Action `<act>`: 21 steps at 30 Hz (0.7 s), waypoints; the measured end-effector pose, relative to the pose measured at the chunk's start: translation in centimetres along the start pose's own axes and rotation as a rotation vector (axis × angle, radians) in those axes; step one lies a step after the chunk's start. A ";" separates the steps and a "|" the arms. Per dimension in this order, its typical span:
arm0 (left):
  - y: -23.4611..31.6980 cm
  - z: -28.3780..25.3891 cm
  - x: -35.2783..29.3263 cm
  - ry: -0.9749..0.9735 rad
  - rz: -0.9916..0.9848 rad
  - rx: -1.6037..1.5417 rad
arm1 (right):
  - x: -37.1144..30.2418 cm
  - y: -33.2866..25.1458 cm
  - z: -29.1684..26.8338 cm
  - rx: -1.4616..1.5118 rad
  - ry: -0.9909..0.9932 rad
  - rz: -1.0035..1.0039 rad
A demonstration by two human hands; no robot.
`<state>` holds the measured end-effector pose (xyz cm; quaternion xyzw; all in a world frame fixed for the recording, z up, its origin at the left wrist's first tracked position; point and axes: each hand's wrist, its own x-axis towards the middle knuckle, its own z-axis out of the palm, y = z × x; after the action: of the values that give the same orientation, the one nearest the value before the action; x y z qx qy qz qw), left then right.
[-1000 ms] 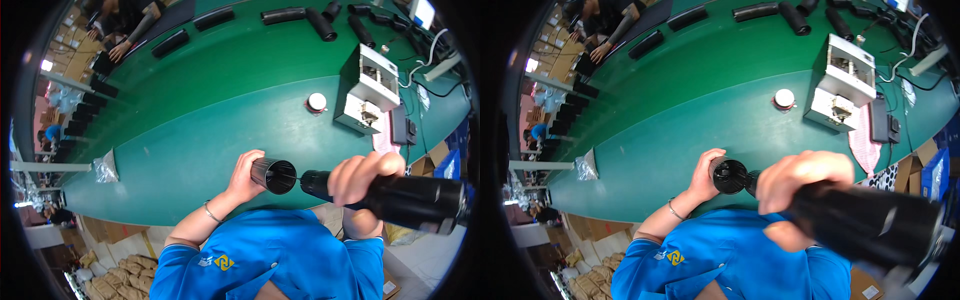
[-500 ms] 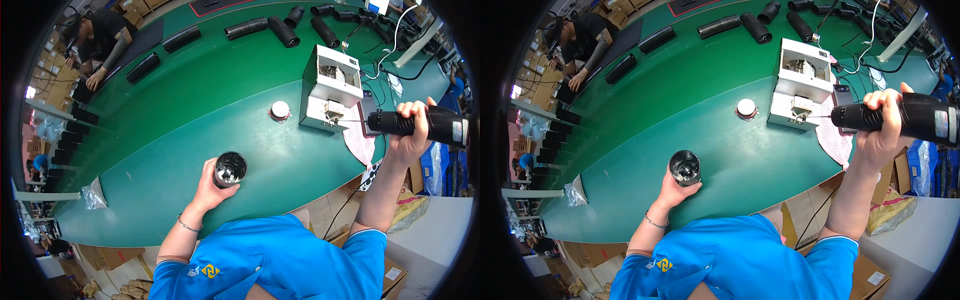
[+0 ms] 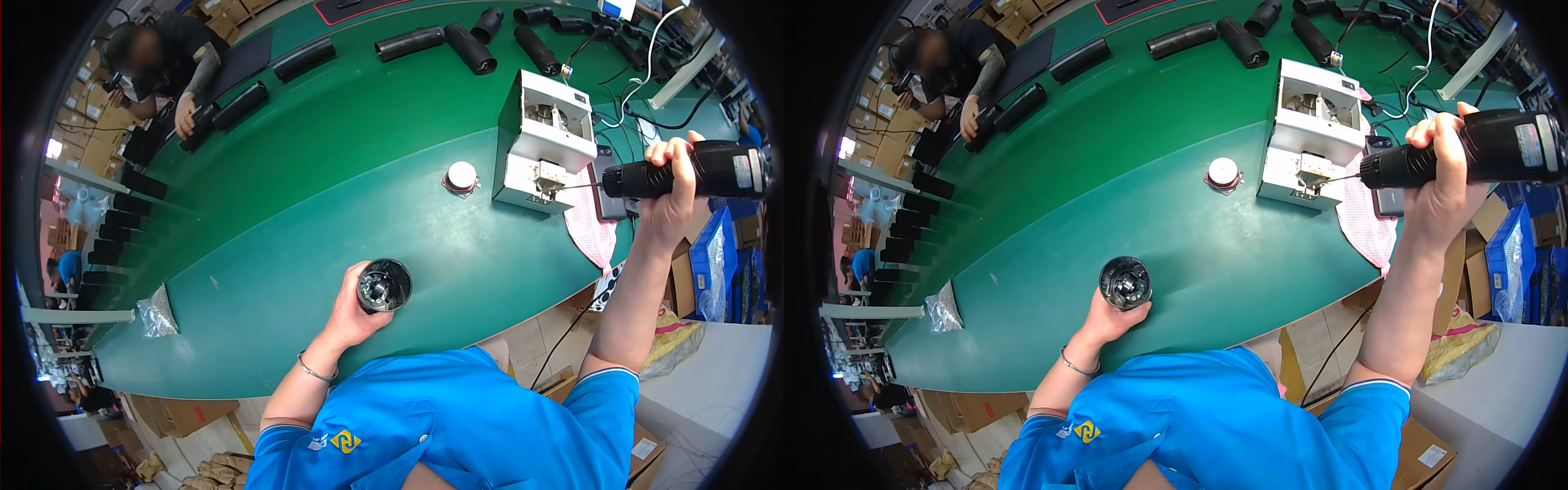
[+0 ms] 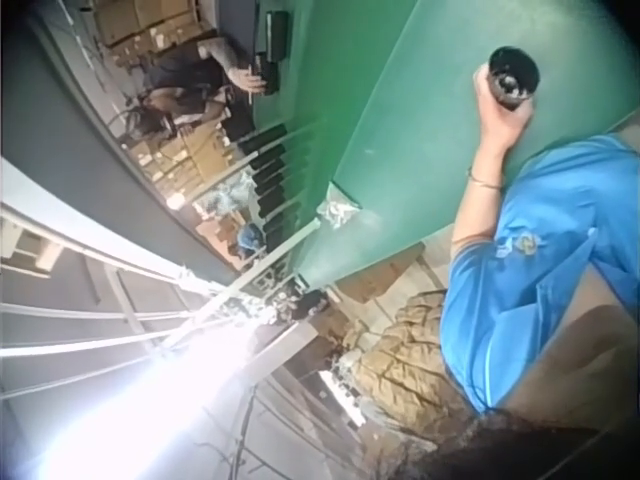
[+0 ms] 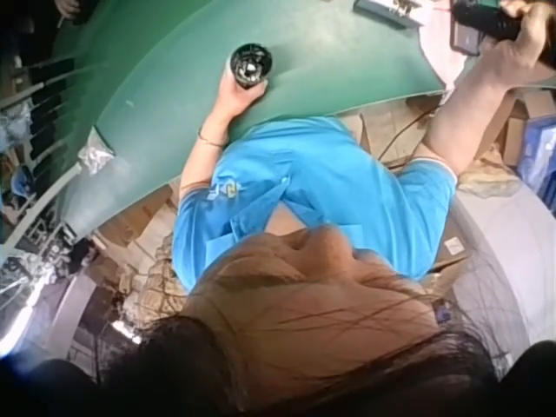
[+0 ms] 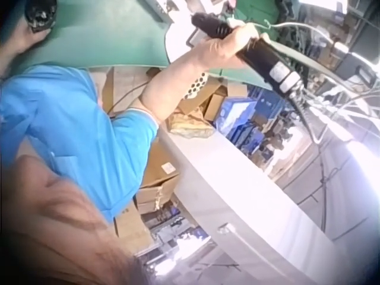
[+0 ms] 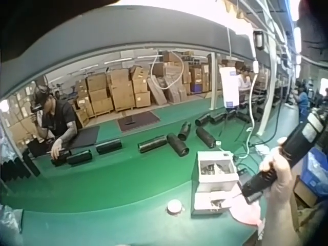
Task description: Assembling black cylindrical components using an electric screwdriver at a factory workstation.
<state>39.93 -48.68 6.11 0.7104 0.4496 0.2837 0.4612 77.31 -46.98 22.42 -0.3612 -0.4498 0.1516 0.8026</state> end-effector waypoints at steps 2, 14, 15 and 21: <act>0.1 0.0 -0.5 0.052 0.006 -0.030 | -0.2 0.0 0.3 0.029 -0.041 0.020; -0.5 0.3 -3.0 0.241 0.257 0.028 | -7.9 -8.5 4.1 0.819 -0.181 0.163; -0.6 0.4 -2.9 0.220 0.280 0.001 | -8.3 -8.5 5.1 0.811 -0.249 0.160; -0.2 0.8 -3.0 0.222 0.271 0.159 | -9.8 -6.8 8.4 0.757 -0.657 0.103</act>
<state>39.19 -51.64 5.61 0.7629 0.4192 0.3833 0.3087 64.37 -53.52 24.13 0.0002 -0.5740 0.4490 0.6848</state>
